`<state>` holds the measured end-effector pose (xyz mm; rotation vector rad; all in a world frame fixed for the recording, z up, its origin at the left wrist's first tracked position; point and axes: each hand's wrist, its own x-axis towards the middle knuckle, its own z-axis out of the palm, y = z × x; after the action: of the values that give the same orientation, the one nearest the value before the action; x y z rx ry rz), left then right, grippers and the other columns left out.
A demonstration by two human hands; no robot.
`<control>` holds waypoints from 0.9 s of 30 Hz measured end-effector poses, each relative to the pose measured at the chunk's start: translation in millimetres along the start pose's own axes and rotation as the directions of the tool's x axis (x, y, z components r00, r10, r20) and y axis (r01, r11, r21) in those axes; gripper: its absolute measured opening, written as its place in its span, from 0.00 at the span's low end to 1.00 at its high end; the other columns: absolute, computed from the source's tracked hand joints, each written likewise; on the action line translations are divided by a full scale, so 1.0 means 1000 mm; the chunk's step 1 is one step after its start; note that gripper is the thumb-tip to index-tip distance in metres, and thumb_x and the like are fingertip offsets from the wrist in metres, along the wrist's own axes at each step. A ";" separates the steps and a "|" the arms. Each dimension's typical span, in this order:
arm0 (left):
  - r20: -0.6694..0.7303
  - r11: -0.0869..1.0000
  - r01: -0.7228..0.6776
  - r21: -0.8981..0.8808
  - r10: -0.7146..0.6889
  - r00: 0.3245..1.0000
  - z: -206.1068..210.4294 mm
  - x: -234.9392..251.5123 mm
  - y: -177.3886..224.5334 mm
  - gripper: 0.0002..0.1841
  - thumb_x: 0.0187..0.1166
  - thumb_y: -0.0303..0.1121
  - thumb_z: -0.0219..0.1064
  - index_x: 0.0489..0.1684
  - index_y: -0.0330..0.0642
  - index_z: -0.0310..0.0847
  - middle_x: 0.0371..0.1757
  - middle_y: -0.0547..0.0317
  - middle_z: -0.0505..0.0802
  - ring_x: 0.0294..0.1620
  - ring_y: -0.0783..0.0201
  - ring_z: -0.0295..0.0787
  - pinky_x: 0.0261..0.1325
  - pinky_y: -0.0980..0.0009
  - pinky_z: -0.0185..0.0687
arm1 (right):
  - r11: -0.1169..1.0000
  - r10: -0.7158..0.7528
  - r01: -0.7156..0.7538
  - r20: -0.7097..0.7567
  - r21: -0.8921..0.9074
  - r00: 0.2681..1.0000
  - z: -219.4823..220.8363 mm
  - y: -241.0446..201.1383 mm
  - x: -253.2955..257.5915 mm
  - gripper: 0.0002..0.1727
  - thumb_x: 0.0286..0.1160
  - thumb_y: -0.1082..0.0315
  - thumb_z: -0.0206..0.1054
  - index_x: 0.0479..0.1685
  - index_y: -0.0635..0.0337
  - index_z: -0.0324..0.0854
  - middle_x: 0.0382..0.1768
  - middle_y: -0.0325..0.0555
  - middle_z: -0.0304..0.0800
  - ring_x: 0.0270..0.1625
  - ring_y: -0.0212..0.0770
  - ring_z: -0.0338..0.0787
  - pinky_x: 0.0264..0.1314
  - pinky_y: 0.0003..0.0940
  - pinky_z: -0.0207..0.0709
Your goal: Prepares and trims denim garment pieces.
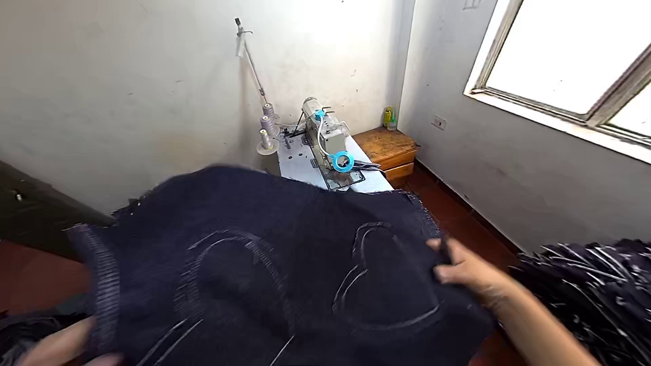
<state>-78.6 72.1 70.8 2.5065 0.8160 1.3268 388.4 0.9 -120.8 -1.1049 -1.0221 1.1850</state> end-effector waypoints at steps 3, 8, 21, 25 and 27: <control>0.018 0.970 0.244 0.000 -0.244 0.970 0.093 0.014 -0.022 0.21 0.86 0.32 0.62 0.73 0.29 0.78 0.61 0.64 0.94 0.55 0.86 0.88 0.62 0.79 0.86 | 0.964 0.013 -0.026 -0.052 -0.263 0.999 -0.085 -0.058 0.048 0.12 0.48 0.65 0.81 0.37 0.49 0.92 0.28 0.35 0.96 0.27 0.28 0.92 0.29 0.25 0.87; -0.024 0.815 0.546 0.196 -0.552 0.833 0.243 0.005 -0.086 0.32 0.82 0.35 0.63 0.85 0.29 0.65 0.15 0.62 0.81 0.11 0.66 0.72 0.20 0.63 0.77 | 0.580 0.238 -0.203 -0.074 -0.789 0.968 -0.155 -0.065 0.171 0.13 0.59 0.71 0.86 0.41 0.62 0.89 0.29 0.49 0.93 0.33 0.44 0.92 0.41 0.47 0.87; 0.051 0.678 0.660 0.323 -0.709 0.703 0.276 -0.057 -0.131 0.27 0.86 0.36 0.55 0.84 0.39 0.71 0.51 0.44 0.92 0.47 0.48 0.91 0.56 0.48 0.87 | 0.436 0.220 0.061 0.173 -0.898 0.960 0.114 0.112 0.153 0.55 0.56 0.16 0.64 0.91 0.26 0.62 0.93 0.57 0.55 0.81 0.72 0.72 0.54 0.66 0.84; 0.258 0.508 0.737 0.446 -0.861 0.438 0.223 -0.150 -0.148 0.28 0.64 0.19 0.67 0.71 0.32 0.78 0.69 0.38 0.86 0.66 0.42 0.86 0.68 0.43 0.83 | 0.329 0.333 0.077 0.192 -0.941 0.923 0.107 0.092 0.168 0.55 0.58 0.21 0.69 0.91 0.33 0.62 0.88 0.62 0.63 0.76 0.71 0.77 0.58 0.68 0.82; 0.484 0.435 0.687 0.582 -0.864 0.137 0.233 -0.189 -0.160 0.44 0.55 0.22 0.80 0.84 0.39 0.71 0.90 0.38 0.64 0.84 0.35 0.69 0.78 0.35 0.71 | 0.293 0.358 0.081 0.189 -0.953 0.914 0.112 0.089 0.170 0.55 0.61 0.23 0.69 0.93 0.36 0.60 0.88 0.60 0.63 0.77 0.70 0.77 0.61 0.67 0.81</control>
<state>-35.8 120.5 -262.5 1.7805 1.7244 -0.2246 282.0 184.9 -184.4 -1.9875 -2.1507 0.8498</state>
